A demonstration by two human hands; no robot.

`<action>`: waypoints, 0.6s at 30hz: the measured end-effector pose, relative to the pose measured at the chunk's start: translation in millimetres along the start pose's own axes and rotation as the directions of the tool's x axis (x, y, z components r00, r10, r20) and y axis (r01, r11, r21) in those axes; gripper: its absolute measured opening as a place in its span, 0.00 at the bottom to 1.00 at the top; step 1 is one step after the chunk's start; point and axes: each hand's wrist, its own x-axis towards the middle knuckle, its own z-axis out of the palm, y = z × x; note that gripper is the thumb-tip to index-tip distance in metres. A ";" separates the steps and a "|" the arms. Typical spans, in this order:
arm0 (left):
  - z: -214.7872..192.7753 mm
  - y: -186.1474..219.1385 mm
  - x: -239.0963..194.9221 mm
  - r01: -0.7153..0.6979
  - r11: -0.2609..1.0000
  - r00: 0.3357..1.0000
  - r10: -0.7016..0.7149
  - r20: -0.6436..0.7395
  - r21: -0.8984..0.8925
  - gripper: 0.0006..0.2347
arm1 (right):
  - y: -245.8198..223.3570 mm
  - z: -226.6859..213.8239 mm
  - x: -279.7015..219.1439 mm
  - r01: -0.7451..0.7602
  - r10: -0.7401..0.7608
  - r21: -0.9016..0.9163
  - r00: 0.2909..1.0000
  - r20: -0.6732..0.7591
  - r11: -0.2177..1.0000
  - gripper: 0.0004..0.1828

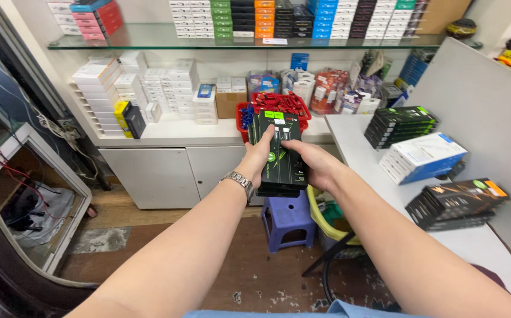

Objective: The person wipes a glass shelf with a maroon cloth, then picks up stacks of small product boxes from a counter and places them onto the shelf. The person repeats this process, moving different stacks of boxes and wiping the shelf between placements.

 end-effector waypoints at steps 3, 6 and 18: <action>-36.6 28.2 20.9 -0.109 0.994 0.993 0.108 0.055 0.010 0.40 | -25.6 33.1 38.6 0.003 -0.002 -0.046 0.999 0.035 0.999 0.21; -73.0 60.7 47.9 -0.064 0.996 0.998 0.063 -0.029 -0.055 0.35 | -53.6 69.1 80.4 0.003 0.005 -0.098 0.997 0.082 0.995 0.24; -231.5 174.3 127.0 -0.099 0.963 0.985 0.130 0.110 -0.253 0.29 | -63.2 208.2 225.3 -0.010 0.007 0.021 0.990 0.144 1.000 0.26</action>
